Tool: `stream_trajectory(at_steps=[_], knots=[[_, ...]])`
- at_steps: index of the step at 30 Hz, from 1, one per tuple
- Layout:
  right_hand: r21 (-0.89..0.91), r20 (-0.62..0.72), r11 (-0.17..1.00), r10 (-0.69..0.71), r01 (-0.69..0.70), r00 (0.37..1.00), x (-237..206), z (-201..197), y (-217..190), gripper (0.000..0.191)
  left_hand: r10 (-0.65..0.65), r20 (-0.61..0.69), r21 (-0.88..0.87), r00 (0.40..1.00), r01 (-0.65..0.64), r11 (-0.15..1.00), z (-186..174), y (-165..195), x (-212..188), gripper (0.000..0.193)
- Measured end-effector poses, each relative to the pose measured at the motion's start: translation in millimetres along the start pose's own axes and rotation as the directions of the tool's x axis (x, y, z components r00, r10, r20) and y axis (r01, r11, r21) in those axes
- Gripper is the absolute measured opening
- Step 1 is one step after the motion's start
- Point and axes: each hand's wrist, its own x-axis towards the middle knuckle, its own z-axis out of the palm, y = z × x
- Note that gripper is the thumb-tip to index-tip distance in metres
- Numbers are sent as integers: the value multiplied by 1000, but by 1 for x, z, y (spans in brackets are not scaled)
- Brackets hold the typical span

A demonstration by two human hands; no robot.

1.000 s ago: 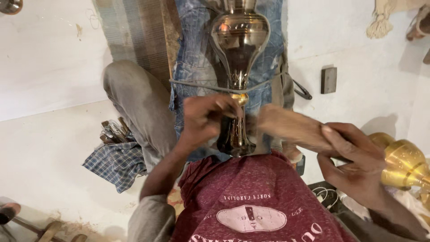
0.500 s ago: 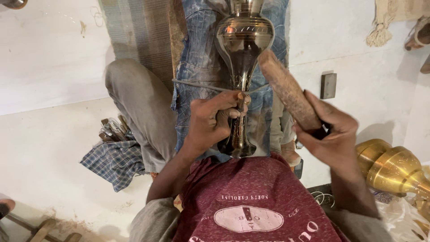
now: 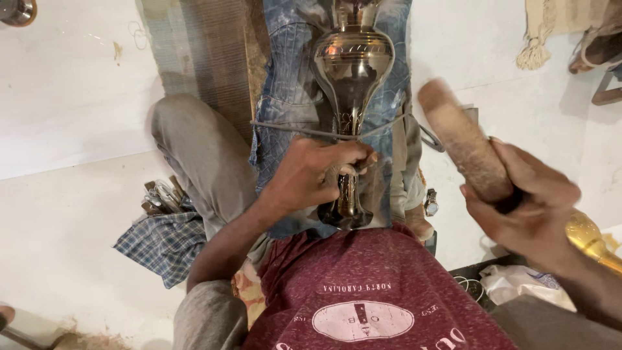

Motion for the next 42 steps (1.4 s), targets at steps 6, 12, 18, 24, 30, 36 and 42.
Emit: stream_trajectory(at_steps=[6,12,18,24,30,36,42], knots=[[-415,-47,902,-155,122,987,-46,19,0,64,233,97,-60,968,-228,972,-10,-21,9,32],[-378,-169,869,-405,321,899,-74,30,8,64,440,135,-226,888,-405,886,-10,-33,15,38],[-386,-269,922,-138,25,953,-83,53,-1,70,309,28,-114,951,-304,946,-14,-22,11,55],[-228,-285,963,72,-141,956,-82,55,-3,78,264,113,70,958,-273,960,-4,-17,10,47],[-254,-348,952,-253,169,903,-78,56,29,81,369,180,-9,912,-373,928,-10,-27,22,43],[-256,-367,959,-211,119,906,-67,48,24,61,296,125,-11,947,-297,955,-14,-21,16,51],[-349,-2,927,-149,139,989,-23,-2,-14,72,132,-76,-59,988,-137,989,-11,-12,-2,48]])
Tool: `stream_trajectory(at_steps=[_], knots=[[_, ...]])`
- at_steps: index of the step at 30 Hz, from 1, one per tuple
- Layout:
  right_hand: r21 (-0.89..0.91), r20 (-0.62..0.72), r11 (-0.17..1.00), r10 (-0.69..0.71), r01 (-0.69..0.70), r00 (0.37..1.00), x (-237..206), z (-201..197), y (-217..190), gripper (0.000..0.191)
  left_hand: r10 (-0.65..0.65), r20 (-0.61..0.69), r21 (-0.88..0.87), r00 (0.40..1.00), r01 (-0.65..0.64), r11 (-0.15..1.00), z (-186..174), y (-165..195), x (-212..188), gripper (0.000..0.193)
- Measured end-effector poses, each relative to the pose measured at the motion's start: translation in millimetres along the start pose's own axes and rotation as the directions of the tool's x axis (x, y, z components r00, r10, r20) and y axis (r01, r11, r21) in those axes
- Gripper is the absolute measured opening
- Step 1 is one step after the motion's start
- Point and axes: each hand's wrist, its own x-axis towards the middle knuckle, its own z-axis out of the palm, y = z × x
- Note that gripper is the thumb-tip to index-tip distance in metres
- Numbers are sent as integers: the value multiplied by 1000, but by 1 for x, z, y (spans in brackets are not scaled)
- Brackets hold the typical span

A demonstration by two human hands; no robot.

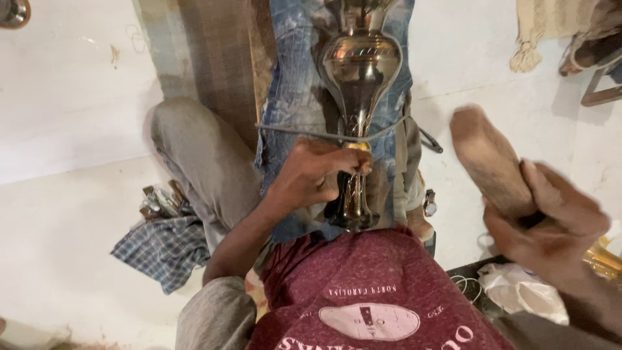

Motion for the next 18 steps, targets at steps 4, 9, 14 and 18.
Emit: stream_trajectory(at_steps=[4,9,14,18], knots=[[257,214,955,93,-147,973,52,-27,-5,74,-65,-191,-104,979,46,993,14,8,-8,43],[-78,345,991,-72,105,936,93,-16,-9,72,-246,-517,-178,820,179,968,34,15,-17,35],[562,193,822,-239,92,952,38,87,-4,62,-592,-613,-707,524,-28,707,38,47,-30,27],[253,9,893,-386,371,922,-15,138,-5,54,-635,-569,-774,522,-78,629,61,82,-30,27]])
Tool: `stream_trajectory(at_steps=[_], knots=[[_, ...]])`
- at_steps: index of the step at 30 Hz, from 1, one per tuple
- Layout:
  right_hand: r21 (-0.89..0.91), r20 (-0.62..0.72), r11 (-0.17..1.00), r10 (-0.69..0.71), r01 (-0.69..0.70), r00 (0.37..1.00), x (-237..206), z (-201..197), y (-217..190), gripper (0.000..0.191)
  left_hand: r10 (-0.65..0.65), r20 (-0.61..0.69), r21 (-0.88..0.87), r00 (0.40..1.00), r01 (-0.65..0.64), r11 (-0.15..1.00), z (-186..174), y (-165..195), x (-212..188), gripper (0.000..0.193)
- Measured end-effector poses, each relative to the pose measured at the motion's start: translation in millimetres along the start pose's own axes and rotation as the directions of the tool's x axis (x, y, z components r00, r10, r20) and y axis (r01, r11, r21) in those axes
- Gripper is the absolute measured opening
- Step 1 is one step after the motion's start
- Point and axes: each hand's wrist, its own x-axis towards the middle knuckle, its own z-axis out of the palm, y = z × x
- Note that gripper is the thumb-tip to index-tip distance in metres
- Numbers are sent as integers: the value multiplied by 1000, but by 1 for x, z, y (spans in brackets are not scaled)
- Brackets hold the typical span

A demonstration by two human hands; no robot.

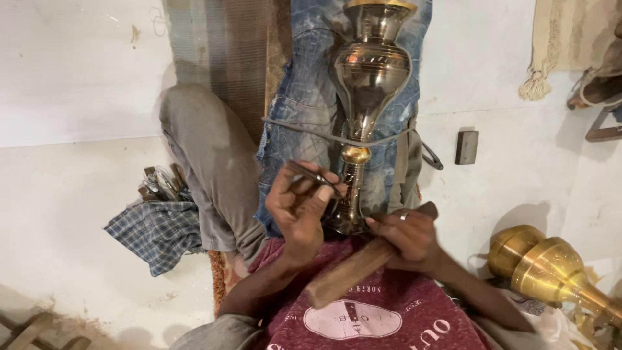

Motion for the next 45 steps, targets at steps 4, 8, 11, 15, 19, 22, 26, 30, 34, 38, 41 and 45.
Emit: stream_trajectory(at_steps=[4,8,11,15,19,22,26,30,34,38,41,45], knots=[[-224,-242,974,-35,-21,970,-5,28,-4,19,42,31,97,999,-45,994,12,-14,-15,25],[-349,-306,936,-147,32,941,3,33,-13,20,154,28,205,988,-156,966,8,-24,-9,26],[-490,-171,865,-219,110,961,3,21,-26,19,245,32,341,969,-241,909,8,-25,-5,25],[-390,-136,921,-59,1,989,2,5,-28,30,168,117,354,979,-199,914,7,-8,0,25],[367,-203,826,520,-428,830,-3,0,-5,36,-94,239,559,967,-58,827,4,1,21,24],[641,-44,402,869,-653,492,-10,-6,7,43,-86,319,616,944,-137,776,7,2,32,22],[586,-182,611,739,-532,648,-7,-22,21,45,-100,334,676,937,-165,718,11,6,34,24],[527,-201,755,558,-391,805,14,-43,35,73,-144,359,654,922,-139,743,11,10,35,34],[464,-110,790,500,-400,859,37,-74,39,74,-10,367,669,930,-256,698,12,3,33,29],[569,-41,761,406,-312,913,70,-105,43,72,60,338,662,939,-283,694,12,-3,26,30],[534,26,791,338,-299,941,91,-129,44,72,74,311,654,947,-270,707,11,-6,24,31],[188,302,888,354,-419,885,101,-160,43,70,90,366,759,926,-353,547,8,-7,24,26]])
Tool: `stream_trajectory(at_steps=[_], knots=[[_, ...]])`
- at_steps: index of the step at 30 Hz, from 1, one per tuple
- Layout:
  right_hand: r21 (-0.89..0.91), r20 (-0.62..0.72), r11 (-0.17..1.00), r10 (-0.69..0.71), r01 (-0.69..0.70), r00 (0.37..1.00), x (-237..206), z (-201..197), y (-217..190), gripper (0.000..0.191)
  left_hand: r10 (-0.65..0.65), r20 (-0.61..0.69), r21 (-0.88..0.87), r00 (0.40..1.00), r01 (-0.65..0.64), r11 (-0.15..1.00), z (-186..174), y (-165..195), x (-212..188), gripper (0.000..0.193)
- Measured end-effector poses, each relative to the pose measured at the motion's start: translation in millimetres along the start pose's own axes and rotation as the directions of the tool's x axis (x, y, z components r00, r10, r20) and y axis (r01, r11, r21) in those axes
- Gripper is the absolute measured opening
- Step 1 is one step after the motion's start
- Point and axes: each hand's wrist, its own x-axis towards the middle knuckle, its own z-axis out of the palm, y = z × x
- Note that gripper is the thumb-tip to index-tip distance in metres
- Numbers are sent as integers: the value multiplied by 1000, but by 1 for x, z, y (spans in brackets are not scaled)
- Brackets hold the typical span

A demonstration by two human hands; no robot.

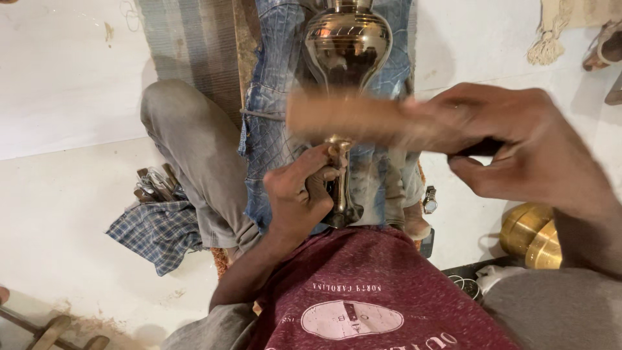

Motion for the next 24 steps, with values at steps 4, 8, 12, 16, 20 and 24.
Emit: stream_trajectory(at_steps=[4,8,12,16,20,24], knots=[[-252,-55,963,-117,100,992,0,-5,-4,65,-11,89,-2,996,11,1000,-3,0,3,22],[-44,-109,999,-23,19,994,-3,5,-5,70,4,218,63,976,-19,998,-7,-2,11,31],[-479,19,877,-25,30,1000,-23,10,5,74,17,296,9,955,-20,1000,-12,-6,16,36],[16,-168,1000,-14,17,986,-43,18,24,77,133,341,-82,930,-111,990,-16,-12,19,49],[-7,-173,998,62,-64,983,-55,23,29,81,142,408,-22,902,-146,989,-18,-15,21,39],[-95,-122,993,-83,72,989,-58,21,17,86,102,423,-48,900,-90,995,-21,-16,22,41]])
